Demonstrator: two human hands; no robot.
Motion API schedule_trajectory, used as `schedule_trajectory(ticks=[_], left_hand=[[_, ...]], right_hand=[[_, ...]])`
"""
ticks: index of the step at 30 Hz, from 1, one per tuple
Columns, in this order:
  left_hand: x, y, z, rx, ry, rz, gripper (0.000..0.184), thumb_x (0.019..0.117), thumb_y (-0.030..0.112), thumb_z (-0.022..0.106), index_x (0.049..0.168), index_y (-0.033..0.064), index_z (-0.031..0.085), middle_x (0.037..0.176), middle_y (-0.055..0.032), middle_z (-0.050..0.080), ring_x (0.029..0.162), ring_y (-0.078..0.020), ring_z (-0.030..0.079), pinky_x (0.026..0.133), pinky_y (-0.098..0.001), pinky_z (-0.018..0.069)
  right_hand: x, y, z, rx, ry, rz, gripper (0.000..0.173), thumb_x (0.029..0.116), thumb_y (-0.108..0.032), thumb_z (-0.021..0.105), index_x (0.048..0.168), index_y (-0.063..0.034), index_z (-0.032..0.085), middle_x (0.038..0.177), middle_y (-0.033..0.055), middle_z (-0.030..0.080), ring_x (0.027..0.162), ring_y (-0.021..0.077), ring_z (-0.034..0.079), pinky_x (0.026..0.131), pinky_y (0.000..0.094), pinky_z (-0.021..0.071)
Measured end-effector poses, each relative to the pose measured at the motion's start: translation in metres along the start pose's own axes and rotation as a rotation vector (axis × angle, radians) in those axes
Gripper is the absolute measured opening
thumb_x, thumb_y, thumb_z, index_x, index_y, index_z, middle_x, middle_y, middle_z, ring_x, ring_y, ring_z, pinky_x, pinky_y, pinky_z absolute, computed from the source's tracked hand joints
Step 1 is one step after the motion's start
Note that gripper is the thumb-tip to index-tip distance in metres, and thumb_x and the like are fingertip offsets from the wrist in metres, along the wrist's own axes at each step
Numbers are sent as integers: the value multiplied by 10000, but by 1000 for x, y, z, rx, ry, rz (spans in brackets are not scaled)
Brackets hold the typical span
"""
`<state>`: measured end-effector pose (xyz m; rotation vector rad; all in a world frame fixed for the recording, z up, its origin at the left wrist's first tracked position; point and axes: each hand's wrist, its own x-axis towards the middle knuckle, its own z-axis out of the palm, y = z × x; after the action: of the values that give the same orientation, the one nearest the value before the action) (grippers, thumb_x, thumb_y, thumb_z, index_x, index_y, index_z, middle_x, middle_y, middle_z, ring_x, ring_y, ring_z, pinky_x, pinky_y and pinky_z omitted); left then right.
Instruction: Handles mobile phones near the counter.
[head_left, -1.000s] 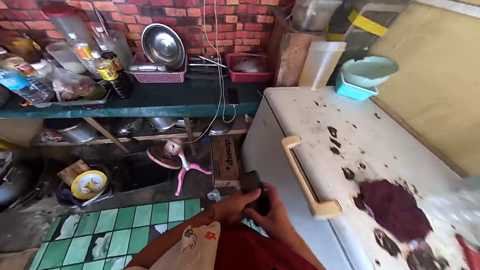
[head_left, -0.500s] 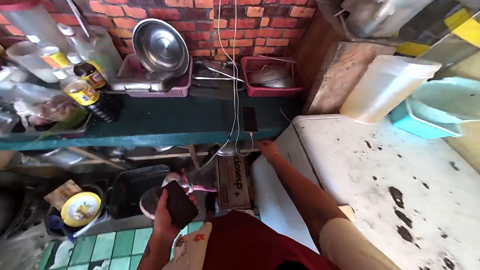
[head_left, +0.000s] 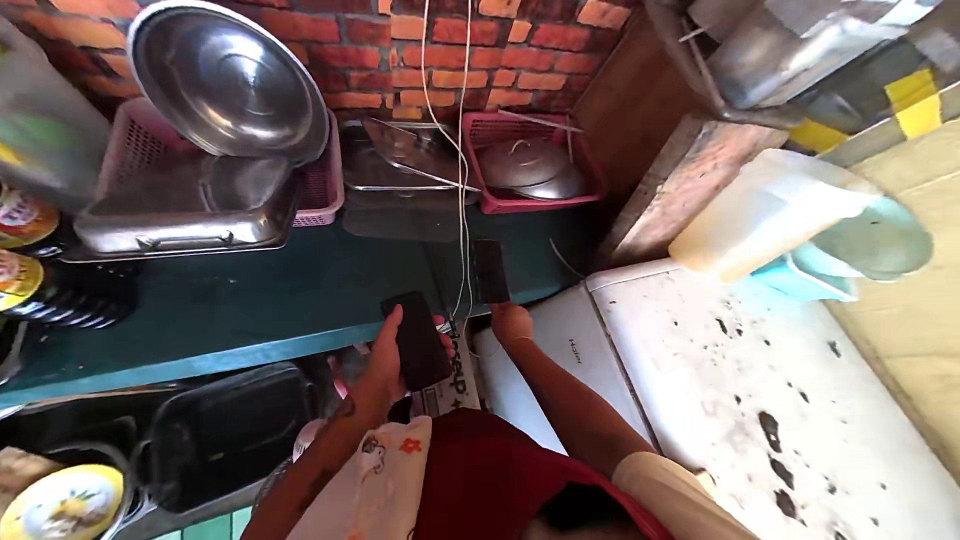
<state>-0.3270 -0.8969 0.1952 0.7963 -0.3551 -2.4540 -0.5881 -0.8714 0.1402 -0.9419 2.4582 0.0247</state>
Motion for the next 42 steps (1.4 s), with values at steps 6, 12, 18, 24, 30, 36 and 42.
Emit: schedule_trajectory(ticks=[6,12,18,24,30,36,42], left_hand=[[22,0,5,-112,74,40,725,1088,541,53,1249,3,512,1069,-226,693,844,-345,729,754,-478,631],[34,-6,9,-170,122,87,798,1049,631,33,1261,27,509,1082,-237,684,863,-355,718,767,-482,616],[39,-10,29,-305,309,91,743,1016,702,154,1203,108,560,1049,-154,686,914,-308,701,766,-481,591],[34,-20,54,-361,336,97,739,1006,714,213,1246,108,561,1074,-148,698,956,-290,715,775,-458,606],[30,-39,68,-375,262,123,768,995,730,194,1212,98,573,1032,-144,706,925,-276,722,752,-429,610],[23,-55,79,-380,286,125,755,993,725,227,1246,101,569,1062,-149,705,935,-269,720,749,-414,604],[12,-62,87,-300,258,224,758,999,728,178,1236,121,565,1090,-133,690,960,-272,705,792,-435,593]], right_hand=[[14,3,-3,20,19,-80,378,1047,-315,507,1209,-48,720,1213,170,722,1192,334,667,1031,550,497],[19,36,13,443,26,-152,358,1056,-208,550,1234,90,636,1153,248,700,1081,326,694,1001,474,534],[-63,27,-14,1162,-148,-194,164,1043,-91,591,1120,49,626,823,58,698,688,117,681,678,291,606],[-146,15,-69,1149,-500,-394,170,1037,-21,558,1175,52,624,900,78,749,784,141,734,759,292,624],[-166,21,-74,1229,-507,-424,77,1038,4,537,1111,26,544,867,99,749,731,167,744,705,301,632],[-172,29,-78,1209,-485,-407,59,1038,3,541,1091,28,546,850,109,747,703,172,743,685,297,632],[-179,36,-81,1200,-464,-396,47,1038,4,541,1075,31,546,820,100,739,674,162,734,665,292,628]])
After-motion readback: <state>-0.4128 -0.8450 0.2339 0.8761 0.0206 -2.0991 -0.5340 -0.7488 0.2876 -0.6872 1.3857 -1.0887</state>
